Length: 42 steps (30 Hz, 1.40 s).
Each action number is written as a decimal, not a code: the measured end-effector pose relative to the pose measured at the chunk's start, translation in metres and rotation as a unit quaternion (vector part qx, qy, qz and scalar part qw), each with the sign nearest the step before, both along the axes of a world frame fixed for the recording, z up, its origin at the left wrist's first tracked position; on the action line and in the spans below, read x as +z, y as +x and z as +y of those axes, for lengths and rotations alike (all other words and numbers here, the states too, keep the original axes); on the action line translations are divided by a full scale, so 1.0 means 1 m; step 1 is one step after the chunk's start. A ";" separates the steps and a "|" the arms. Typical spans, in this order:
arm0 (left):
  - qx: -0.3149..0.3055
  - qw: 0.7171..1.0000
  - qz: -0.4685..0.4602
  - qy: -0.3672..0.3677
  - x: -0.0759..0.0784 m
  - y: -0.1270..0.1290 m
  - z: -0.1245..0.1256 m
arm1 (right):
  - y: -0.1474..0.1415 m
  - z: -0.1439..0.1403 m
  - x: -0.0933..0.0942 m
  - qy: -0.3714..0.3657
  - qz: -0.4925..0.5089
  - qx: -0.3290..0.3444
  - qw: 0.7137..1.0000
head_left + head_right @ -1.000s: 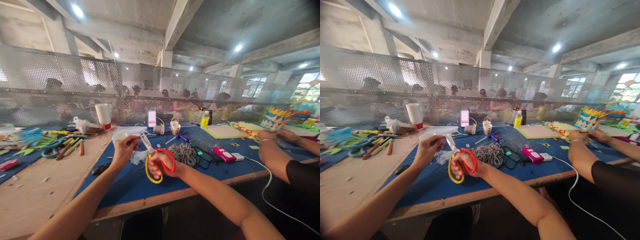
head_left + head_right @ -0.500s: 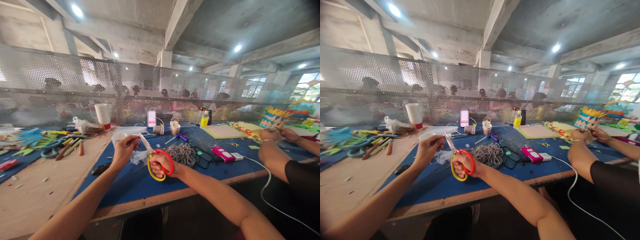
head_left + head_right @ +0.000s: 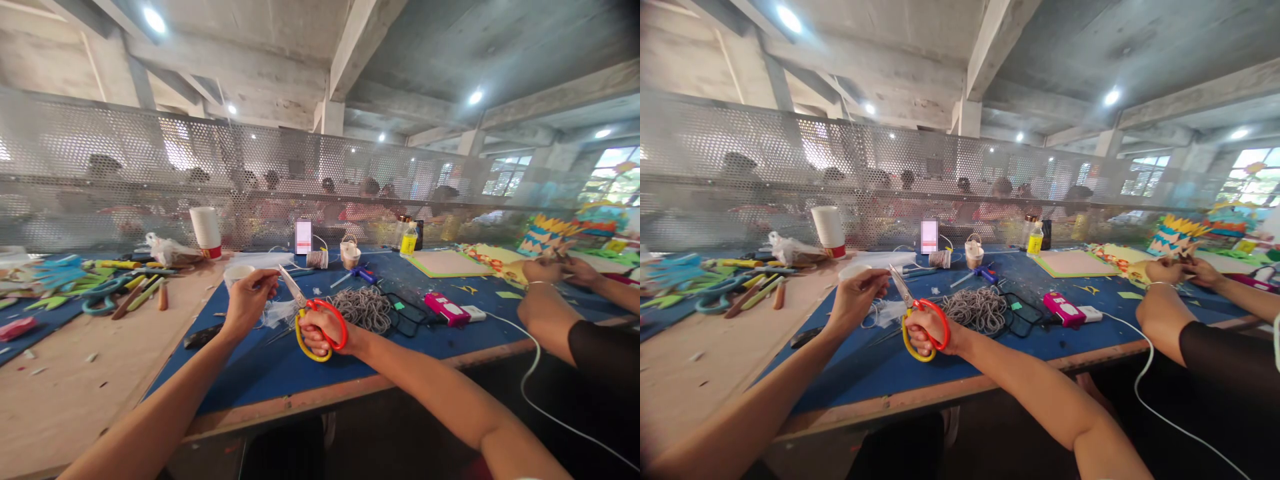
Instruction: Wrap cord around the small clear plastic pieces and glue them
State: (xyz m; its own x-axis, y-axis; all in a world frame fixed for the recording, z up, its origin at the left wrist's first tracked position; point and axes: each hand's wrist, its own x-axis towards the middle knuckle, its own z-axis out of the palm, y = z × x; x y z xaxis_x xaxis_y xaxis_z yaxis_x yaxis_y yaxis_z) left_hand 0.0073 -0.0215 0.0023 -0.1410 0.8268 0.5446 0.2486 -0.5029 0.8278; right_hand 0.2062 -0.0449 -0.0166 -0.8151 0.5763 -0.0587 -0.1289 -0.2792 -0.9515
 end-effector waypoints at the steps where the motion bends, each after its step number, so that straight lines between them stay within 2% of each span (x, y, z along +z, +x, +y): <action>1: 0.001 1.000 0.000 0.002 0.000 0.000 0.000 | 0.000 0.000 0.000 0.001 0.000 0.000 1.000; 15: -0.006 1.000 -0.001 -0.011 -0.007 -0.004 0.006 | 0.000 0.003 -0.001 -0.049 0.005 0.057 0.997; 20: 0.005 1.000 0.014 0.002 -0.004 -0.001 0.003 | -0.002 0.002 -0.004 0.043 -0.036 -0.035 0.998; 21: 0.005 1.000 0.017 0.005 -0.004 0.000 0.002 | 0.000 0.003 -0.002 0.033 -0.039 -0.029 0.998; 24: 0.006 1.000 0.024 0.011 -0.004 0.001 0.001 | 0.005 0.006 0.005 -0.067 -0.004 0.070 0.995; 26: 0.007 1.000 0.025 0.010 -0.004 0.002 0.001 | 0.007 0.007 0.007 -0.095 0.015 0.102 0.990; 32: 0.006 1.000 0.017 0.010 -0.003 0.003 0.000 | -0.001 0.005 -0.001 -0.020 -0.004 0.021 1.000; 42: 0.003 1.000 0.027 0.014 -0.001 0.004 0.000 | 0.000 0.001 0.006 -0.036 -0.010 0.003 0.999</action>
State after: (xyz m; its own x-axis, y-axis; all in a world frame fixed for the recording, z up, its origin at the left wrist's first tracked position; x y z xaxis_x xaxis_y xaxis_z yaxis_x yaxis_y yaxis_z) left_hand 0.0116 -0.0219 0.0009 -0.1163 0.8107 0.5738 0.2952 -0.5234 0.7993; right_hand 0.2059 -0.0437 -0.0110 -0.8169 0.5651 -0.1150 -0.1089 -0.3470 -0.9315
